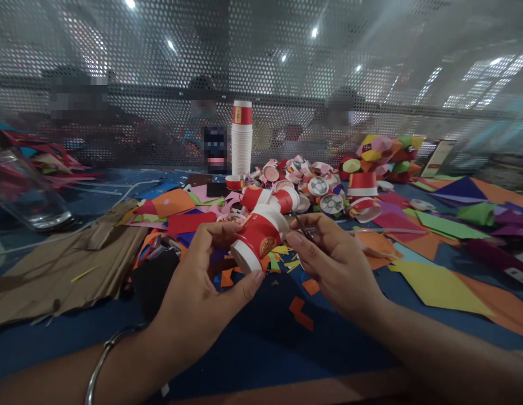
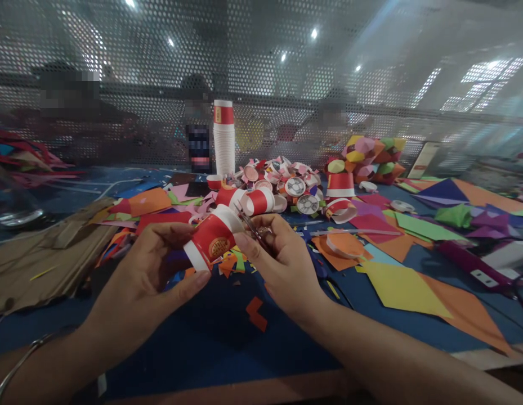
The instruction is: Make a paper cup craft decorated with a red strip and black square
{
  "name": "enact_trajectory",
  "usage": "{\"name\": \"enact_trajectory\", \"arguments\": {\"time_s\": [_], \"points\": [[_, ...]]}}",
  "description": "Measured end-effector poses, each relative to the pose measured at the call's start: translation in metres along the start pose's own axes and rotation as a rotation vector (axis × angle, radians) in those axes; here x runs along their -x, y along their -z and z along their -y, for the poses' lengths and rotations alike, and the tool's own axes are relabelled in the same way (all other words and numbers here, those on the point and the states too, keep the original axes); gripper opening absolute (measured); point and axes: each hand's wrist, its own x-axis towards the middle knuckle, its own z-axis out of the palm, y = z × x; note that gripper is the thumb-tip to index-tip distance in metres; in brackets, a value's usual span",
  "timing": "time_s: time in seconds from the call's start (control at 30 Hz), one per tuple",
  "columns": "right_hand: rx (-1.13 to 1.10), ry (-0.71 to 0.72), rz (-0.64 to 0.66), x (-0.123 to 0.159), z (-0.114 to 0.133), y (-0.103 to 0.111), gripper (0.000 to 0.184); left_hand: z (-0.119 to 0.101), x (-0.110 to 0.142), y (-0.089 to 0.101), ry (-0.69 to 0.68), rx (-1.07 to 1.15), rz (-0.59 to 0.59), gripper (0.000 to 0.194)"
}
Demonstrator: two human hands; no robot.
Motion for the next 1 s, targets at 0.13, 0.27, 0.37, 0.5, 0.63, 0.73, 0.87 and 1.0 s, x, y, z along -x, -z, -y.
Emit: {"name": "enact_trajectory", "arguments": {"time_s": [0.13, 0.27, 0.37, 0.5, 0.63, 0.73, 0.87, 1.0], "points": [[-0.064, -0.04, -0.02, -0.003, -0.002, 0.003, 0.034, -0.001, 0.0, 0.0, -0.018, 0.016, 0.043, 0.049], [-0.115, -0.069, 0.033, -0.005, -0.001, 0.008, 0.03, -0.001, -0.002, 0.001, -0.002, 0.071, 0.085, 0.047], [-0.121, -0.071, 0.065, -0.006, 0.001, 0.01, 0.03, -0.001, -0.002, 0.002, 0.008, 0.109, 0.119, 0.047], [-0.106, -0.078, 0.035, -0.013, 0.006, 0.014, 0.033, -0.002, -0.003, 0.006, 0.008, 0.096, 0.135, 0.048], [-0.062, 0.025, -0.107, -0.033, 0.014, 0.03, 0.033, 0.002, -0.009, 0.01, 0.061, 0.038, 0.062, 0.048], [-0.038, 0.082, -0.192, -0.048, 0.024, 0.047, 0.033, 0.006, -0.013, 0.012, 0.073, 0.043, 0.039, 0.043], [0.021, 0.074, -0.226, -0.06, 0.036, 0.07, 0.031, 0.009, -0.013, 0.011, 0.169, 0.118, -0.003, 0.039], [0.119, 0.133, -0.271, -0.068, 0.046, 0.101, 0.031, 0.008, -0.013, 0.009, 0.311, 0.237, -0.035, 0.04]]}}
